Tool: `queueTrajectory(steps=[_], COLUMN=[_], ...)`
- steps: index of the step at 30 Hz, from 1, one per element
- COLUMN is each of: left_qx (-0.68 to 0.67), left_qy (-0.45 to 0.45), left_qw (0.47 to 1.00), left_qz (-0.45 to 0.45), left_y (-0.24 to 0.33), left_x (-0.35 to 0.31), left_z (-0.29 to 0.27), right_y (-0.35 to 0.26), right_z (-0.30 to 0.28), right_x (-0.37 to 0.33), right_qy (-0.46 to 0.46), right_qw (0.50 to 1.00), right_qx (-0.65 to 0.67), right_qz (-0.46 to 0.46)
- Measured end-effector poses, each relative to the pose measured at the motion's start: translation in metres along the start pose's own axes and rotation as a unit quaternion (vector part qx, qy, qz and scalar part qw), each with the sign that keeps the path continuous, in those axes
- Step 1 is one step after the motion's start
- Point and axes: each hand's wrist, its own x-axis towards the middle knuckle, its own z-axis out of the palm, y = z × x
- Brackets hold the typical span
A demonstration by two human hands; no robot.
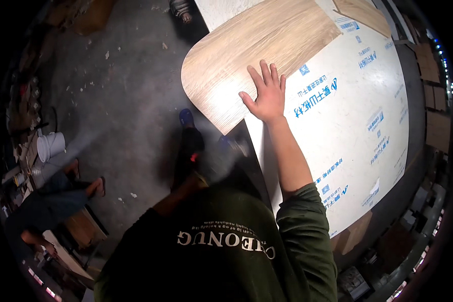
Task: Trimming the edges of a curved wooden panel using a utility knife.
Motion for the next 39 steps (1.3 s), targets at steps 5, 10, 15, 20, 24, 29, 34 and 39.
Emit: queueTrajectory(steps=[5,10,15,20,24,29,34,39], left_qx=[0.079,0.240,0.290,-0.020,-0.003,0.188,0.203,0.020], left_qy=[-0.333,-0.059,-0.080,-0.259,-0.308,0.035,-0.014,-0.408], left_qw=[0.940,0.966,0.953,0.965,0.951,0.981,0.979,0.904], left_qz=[-0.012,-0.081,-0.031,0.023,0.004,-0.015,0.017,-0.128], left_y=[0.044,-0.065,-0.032,0.056,0.045,-0.025,0.021,0.030], left_x=[0.047,0.132,0.121,0.083,0.058,0.129,0.122,-0.007], left_z=[-0.052,-0.103,-0.084,-0.055,-0.060,-0.103,-0.078,-0.013], right_y=[0.006,0.001,0.003,-0.001,0.003,0.000,0.007,-0.003], right_z=[0.002,-0.002,-0.002,-0.003,0.001,-0.003,0.000,0.000], right_x=[-0.002,0.001,0.002,0.000,0.000,0.001,-0.001,0.004], right_qy=[0.008,0.012,0.011,0.008,0.009,0.016,0.017,0.000], right_qw=[1.000,1.000,1.000,1.000,1.000,1.000,1.000,1.000], right_qx=[0.013,0.013,0.016,0.020,0.020,0.019,0.013,0.000], right_qz=[0.007,0.002,0.014,0.005,0.007,0.000,0.005,-0.002])
